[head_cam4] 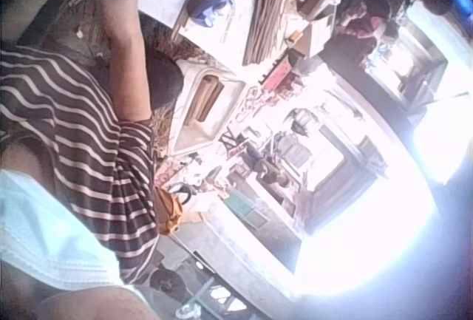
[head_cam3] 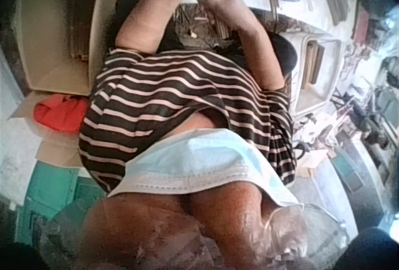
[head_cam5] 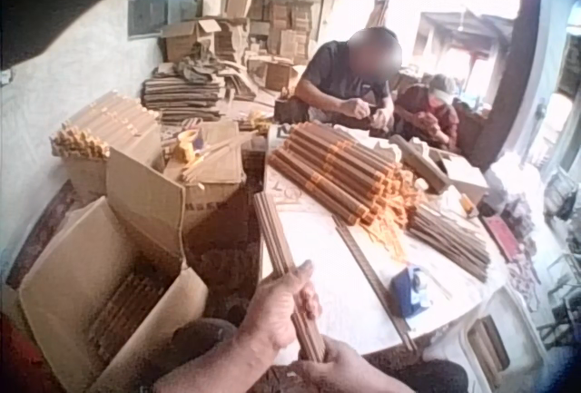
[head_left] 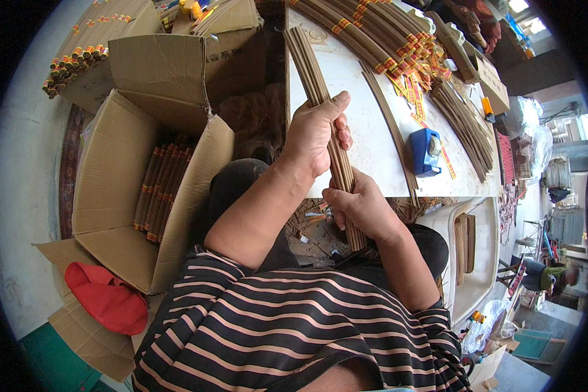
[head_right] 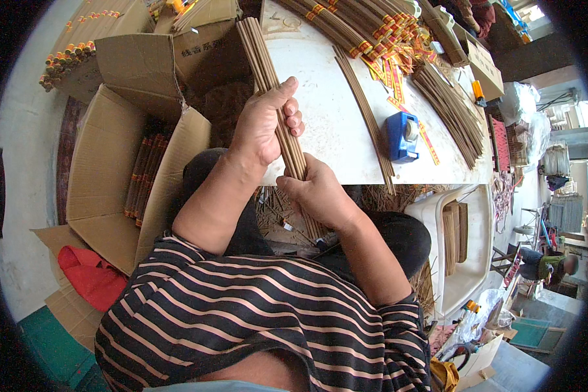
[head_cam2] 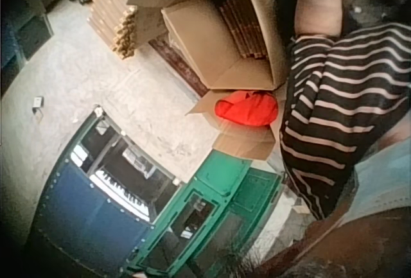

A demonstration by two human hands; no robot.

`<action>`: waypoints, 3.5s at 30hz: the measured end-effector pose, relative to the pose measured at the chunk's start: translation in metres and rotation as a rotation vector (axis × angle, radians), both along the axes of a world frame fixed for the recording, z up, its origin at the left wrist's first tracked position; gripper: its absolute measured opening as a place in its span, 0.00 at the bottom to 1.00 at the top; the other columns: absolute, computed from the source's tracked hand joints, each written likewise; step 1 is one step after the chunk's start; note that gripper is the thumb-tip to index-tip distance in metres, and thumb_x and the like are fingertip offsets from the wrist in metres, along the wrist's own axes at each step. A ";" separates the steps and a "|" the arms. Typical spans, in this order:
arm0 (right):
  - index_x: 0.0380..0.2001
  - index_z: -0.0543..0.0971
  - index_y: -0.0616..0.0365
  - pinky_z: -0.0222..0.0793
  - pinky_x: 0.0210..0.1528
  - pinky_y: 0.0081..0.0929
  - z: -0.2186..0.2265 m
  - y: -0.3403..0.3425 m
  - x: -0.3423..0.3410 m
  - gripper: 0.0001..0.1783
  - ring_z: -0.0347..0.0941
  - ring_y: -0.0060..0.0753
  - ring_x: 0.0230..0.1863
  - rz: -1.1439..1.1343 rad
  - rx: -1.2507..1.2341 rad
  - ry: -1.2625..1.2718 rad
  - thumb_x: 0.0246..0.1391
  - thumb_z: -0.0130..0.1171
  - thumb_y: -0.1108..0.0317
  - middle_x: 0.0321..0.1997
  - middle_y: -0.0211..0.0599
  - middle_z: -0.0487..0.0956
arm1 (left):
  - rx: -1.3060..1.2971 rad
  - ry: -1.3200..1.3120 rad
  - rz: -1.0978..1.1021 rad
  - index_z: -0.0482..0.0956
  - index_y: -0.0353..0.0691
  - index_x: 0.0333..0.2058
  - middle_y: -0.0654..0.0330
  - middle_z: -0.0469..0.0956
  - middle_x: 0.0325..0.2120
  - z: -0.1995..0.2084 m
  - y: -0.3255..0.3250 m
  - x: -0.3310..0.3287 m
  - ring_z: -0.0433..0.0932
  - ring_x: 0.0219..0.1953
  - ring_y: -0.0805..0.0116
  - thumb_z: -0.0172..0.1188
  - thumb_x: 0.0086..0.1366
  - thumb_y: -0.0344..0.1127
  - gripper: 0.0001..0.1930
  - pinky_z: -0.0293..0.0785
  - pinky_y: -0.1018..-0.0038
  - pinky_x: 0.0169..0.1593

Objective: The person gathers thin wooden sticks from a table, aligns them into bundles, and secures each bundle with a small paper wrapper. The person then places the completed bundles into a cardboard box. The process is repeated continuously.

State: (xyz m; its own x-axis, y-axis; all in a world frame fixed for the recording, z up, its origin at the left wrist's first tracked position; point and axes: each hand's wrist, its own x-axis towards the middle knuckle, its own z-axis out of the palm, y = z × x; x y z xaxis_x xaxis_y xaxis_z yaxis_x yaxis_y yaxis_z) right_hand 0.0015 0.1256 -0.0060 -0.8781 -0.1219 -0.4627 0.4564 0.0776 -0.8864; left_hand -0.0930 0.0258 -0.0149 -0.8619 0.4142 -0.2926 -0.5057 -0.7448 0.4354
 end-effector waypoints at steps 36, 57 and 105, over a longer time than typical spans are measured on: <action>0.29 0.76 0.65 0.69 0.31 0.27 0.043 0.023 0.004 0.09 0.74 0.34 0.26 0.274 0.774 0.353 0.44 0.60 0.70 0.24 0.44 0.77 | -0.077 0.179 0.248 0.66 0.47 0.19 0.67 0.66 0.12 -0.004 -0.019 -0.018 0.66 0.13 0.74 0.65 0.54 0.47 0.18 0.65 0.76 0.20; 0.26 0.72 0.64 0.68 0.37 0.41 -0.022 0.100 -0.032 0.07 0.72 0.54 0.33 -0.010 1.367 0.567 0.49 0.53 0.70 0.31 0.52 0.74 | 0.042 0.197 0.099 0.65 0.47 0.16 0.69 0.63 0.12 -0.003 -0.025 -0.026 0.63 0.14 0.77 0.58 0.58 0.38 0.15 0.61 0.78 0.19; 0.29 0.66 0.63 0.61 0.16 0.22 0.000 -0.002 -0.008 0.13 0.64 0.19 0.15 0.131 0.555 0.222 0.49 0.59 0.67 0.16 0.32 0.68 | 0.038 0.237 0.026 0.63 0.47 0.16 0.69 0.62 0.11 0.003 -0.015 -0.006 0.62 0.13 0.77 0.60 0.58 0.40 0.17 0.61 0.79 0.20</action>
